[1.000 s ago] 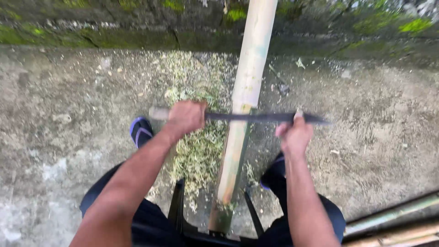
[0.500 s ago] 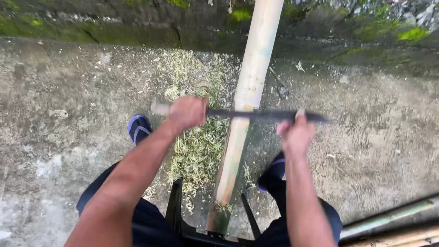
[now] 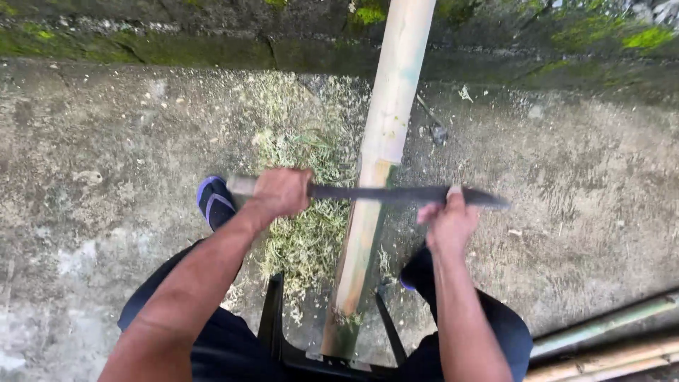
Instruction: Scrape the outer layer of a bamboo pole using a machete.
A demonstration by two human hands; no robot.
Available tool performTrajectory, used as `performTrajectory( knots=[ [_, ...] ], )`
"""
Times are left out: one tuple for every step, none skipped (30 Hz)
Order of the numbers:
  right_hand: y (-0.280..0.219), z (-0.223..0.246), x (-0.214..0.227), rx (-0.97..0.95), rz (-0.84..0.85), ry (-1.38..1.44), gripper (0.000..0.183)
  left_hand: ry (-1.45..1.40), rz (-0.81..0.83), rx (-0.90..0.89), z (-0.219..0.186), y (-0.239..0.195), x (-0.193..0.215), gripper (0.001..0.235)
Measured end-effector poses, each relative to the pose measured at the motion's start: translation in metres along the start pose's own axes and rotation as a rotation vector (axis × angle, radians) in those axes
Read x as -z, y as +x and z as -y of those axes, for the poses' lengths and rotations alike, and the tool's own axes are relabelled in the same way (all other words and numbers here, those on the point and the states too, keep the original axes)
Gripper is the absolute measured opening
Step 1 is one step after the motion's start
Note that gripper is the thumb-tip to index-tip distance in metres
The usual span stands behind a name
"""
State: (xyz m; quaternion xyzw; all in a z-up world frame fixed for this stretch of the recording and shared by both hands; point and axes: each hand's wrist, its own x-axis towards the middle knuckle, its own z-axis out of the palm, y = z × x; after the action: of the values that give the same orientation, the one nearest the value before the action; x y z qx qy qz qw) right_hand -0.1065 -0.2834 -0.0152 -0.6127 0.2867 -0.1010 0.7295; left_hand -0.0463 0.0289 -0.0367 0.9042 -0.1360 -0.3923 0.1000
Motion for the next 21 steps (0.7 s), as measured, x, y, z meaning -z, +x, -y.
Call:
performTrajectory(
  knots=[
    [0.018, 0.001, -0.001, -0.009, -0.007, -0.005, 0.019, -0.001, 0.012, -0.003, 0.005, 0.018, 0.004, 0.017],
    [0.030, 0.000, -0.001, -0.026, -0.019, 0.042, 0.024, 0.043, -0.226, -0.120, 0.010, 0.031, 0.003, 0.016],
    [0.041, 0.000, 0.000, -0.044, -0.031, 0.089, 0.029, 0.082, -0.466, -0.233, 0.015, 0.043, 0.002, 0.016],
    [0.045, 0.005, -0.005, -0.025, -0.019, 0.100, 0.029, 0.091, -0.490, -0.231, 0.009, 0.042, 0.013, 0.016],
    [0.049, 0.013, -0.009, 0.042, 0.059, 0.138, 0.029, 0.094, -0.403, -0.146, 0.002, 0.040, 0.027, 0.025],
    [0.055, 0.021, -0.014, 0.109, 0.135, 0.178, 0.029, 0.097, -0.316, -0.060, -0.004, 0.039, 0.043, 0.035],
    [0.046, 0.024, -0.016, 0.127, 0.144, 0.191, 0.029, 0.106, -0.338, -0.058, -0.004, 0.032, 0.039, 0.035],
    [0.026, 0.022, -0.008, 0.052, 0.079, 0.128, 0.024, 0.049, -0.210, -0.045, -0.007, 0.022, 0.022, 0.025],
    [0.008, 0.019, 0.000, -0.023, 0.013, 0.064, 0.022, -0.006, -0.081, -0.033, -0.009, 0.013, 0.005, 0.023],
    [0.016, 0.013, 0.000, -0.026, 0.009, 0.069, 0.022, -0.001, -0.077, -0.033, -0.010, 0.014, 0.011, 0.023],
    [0.024, 0.006, 0.001, -0.064, -0.020, 0.080, 0.019, 0.071, -0.094, -0.030, -0.011, 0.014, 0.017, 0.021],
    [0.019, -0.004, 0.009, -0.129, -0.057, 0.076, 0.016, 0.133, -0.081, -0.026, -0.013, 0.005, 0.011, 0.022],
    [0.021, -0.009, 0.013, -0.159, -0.070, 0.066, 0.016, 0.129, -0.047, -0.025, -0.014, 0.004, 0.011, 0.022],
    [0.036, -0.011, 0.008, -0.122, -0.072, 0.110, 0.020, 0.135, -0.236, -0.098, -0.014, 0.011, 0.025, 0.017],
    [0.050, -0.011, 0.003, -0.085, -0.074, 0.154, 0.026, 0.140, -0.425, -0.170, -0.014, 0.015, 0.040, 0.013],
    [0.047, -0.014, 0.008, -0.067, -0.062, 0.165, 0.026, 0.148, -0.447, -0.167, -0.019, 0.007, 0.044, 0.013],
    [0.044, -0.016, 0.012, -0.053, -0.035, 0.184, 0.023, 0.169, -0.307, -0.089, -0.025, -0.001, 0.049, 0.016],
    [0.038, -0.024, 0.017, -0.046, -0.021, 0.204, 0.021, 0.193, -0.156, -0.013, -0.028, -0.007, 0.051, 0.019],
    [0.048, -0.020, 0.010, -0.036, -0.021, 0.218, 0.021, 0.206, -0.168, -0.014, -0.027, -0.001, 0.058, 0.019],
    [0.047, -0.021, 0.010, -0.065, -0.030, 0.190, 0.022, 0.157, -0.137, -0.019, -0.027, -0.001, 0.055, 0.019],
    [0.046, -0.023, 0.010, -0.095, -0.038, 0.161, 0.024, 0.108, -0.107, -0.023, -0.025, 0.000, 0.051, 0.021]
  ],
)
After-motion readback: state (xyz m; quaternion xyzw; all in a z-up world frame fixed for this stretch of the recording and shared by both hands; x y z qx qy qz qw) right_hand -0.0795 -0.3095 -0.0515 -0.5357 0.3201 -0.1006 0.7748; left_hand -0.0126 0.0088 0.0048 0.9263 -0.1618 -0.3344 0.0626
